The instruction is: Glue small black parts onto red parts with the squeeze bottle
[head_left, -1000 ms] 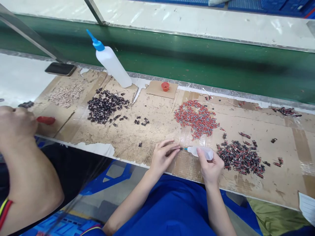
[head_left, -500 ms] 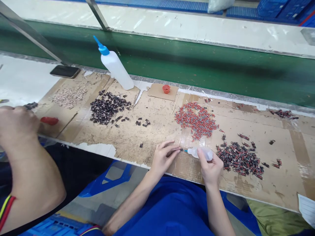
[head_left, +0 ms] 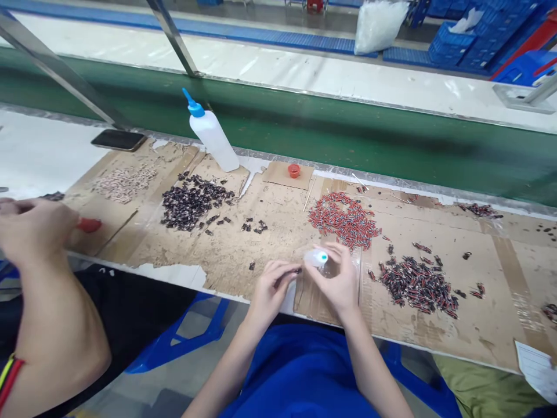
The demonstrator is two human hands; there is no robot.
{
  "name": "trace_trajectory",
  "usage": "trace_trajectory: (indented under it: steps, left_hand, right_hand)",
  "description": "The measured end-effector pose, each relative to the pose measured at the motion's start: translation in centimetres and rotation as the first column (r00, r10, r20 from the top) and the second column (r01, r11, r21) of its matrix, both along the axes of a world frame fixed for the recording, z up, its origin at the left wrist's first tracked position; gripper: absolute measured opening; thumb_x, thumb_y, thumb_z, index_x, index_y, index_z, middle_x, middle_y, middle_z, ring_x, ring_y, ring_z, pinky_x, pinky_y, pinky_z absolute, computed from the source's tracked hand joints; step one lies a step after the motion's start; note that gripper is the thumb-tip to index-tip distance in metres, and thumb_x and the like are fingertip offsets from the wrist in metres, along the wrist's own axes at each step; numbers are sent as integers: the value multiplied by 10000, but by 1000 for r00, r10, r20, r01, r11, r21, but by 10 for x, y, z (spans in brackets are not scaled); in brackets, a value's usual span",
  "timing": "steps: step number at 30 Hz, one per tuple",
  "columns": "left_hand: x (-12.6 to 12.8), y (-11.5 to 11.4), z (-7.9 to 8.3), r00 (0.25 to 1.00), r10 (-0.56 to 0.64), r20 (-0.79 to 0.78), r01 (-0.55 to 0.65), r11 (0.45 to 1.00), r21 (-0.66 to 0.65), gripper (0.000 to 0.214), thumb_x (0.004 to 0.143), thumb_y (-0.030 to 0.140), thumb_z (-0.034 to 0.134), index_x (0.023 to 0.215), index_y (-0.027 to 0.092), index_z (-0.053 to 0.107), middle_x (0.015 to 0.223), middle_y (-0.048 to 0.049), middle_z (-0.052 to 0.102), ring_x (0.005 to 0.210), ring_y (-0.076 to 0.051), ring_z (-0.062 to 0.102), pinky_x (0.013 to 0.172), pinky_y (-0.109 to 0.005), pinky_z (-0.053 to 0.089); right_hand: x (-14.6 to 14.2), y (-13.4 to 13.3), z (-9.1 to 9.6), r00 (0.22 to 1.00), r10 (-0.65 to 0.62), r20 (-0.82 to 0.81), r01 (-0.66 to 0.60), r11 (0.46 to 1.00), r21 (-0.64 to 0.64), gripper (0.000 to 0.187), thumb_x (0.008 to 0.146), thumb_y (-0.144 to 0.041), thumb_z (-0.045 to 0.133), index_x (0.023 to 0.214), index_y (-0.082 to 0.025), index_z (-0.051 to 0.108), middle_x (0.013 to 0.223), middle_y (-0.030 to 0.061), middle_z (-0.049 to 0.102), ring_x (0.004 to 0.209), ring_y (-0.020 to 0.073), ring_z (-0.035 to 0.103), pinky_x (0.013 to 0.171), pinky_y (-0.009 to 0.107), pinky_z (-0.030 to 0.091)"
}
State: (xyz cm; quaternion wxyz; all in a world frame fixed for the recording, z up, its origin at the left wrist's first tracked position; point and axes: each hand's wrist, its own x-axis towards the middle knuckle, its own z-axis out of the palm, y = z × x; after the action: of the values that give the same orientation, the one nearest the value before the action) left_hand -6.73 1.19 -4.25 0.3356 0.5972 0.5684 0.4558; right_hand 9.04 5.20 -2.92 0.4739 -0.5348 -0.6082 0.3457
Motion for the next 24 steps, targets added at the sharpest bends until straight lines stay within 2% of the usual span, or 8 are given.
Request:
trace_trajectory:
  steps: [3,8,11,14,17,18,20,24]
  left_hand:
    - [-11,-8,2,999,35,-23,-36,999,-29,178,892,289,569,946,226,727,912,-65,713,911,-205,632,805,-328,526]
    - [-13,-13,-3,998,54,13,-53,996,-75,180,878,322,581,892,218,726,895,-63,713,889,-198,652,801,-311,532]
    - [-9,-14,-4,995,69,72,-61,993,-106,177,865,323,594,899,211,728,917,-63,713,907,-194,659,823,-304,531]
    - [-6,-14,-1,989,92,118,-76,989,-129,197,854,339,605,910,198,732,932,-68,717,906,-197,669,819,-304,539]
    - [-5,-16,5,987,100,128,-82,987,-136,208,847,349,614,898,195,743,915,-70,725,882,-199,675,784,-296,548]
    - [-5,-16,6,987,94,128,-77,988,-133,204,847,346,616,889,197,748,899,-68,728,869,-197,676,769,-291,548]
    - [-3,-17,9,988,76,133,-60,991,-123,194,843,338,624,874,201,757,862,-66,731,841,-197,675,748,-289,549]
    - [7,-16,11,987,20,161,-4,995,-96,180,835,331,644,875,208,769,860,-71,749,851,-210,683,780,-317,555]
  right_hand:
    - [-13,6,-5,989,112,98,-107,993,-46,490,727,-289,733,1185,-249,563,1055,64,740,1028,244,687,908,412,527]
    - [-19,11,-10,959,70,274,-72,997,-4,365,736,-284,745,1090,-249,666,1018,70,737,918,248,682,822,393,548]
    - [-29,16,-9,924,92,371,-109,994,25,303,735,-312,757,1020,-225,702,956,74,720,908,250,651,808,384,539]
    - [-32,18,-7,901,122,416,-138,990,10,346,708,-364,789,1009,-210,716,915,72,688,890,242,625,801,381,534]
    - [-11,17,-3,882,134,451,-185,980,71,519,709,-365,796,1187,-218,655,998,82,669,921,246,581,831,410,523]
    - [2,16,-1,873,124,471,-205,971,124,489,740,-338,775,1199,-225,651,1029,87,663,947,252,557,846,421,514]
    - [31,17,2,847,66,527,-201,958,204,237,848,-242,662,1079,-265,712,1009,77,657,977,253,513,864,434,496]
    - [70,25,3,775,6,632,-189,956,223,138,830,-162,666,829,-260,763,966,87,623,947,255,481,831,436,498]
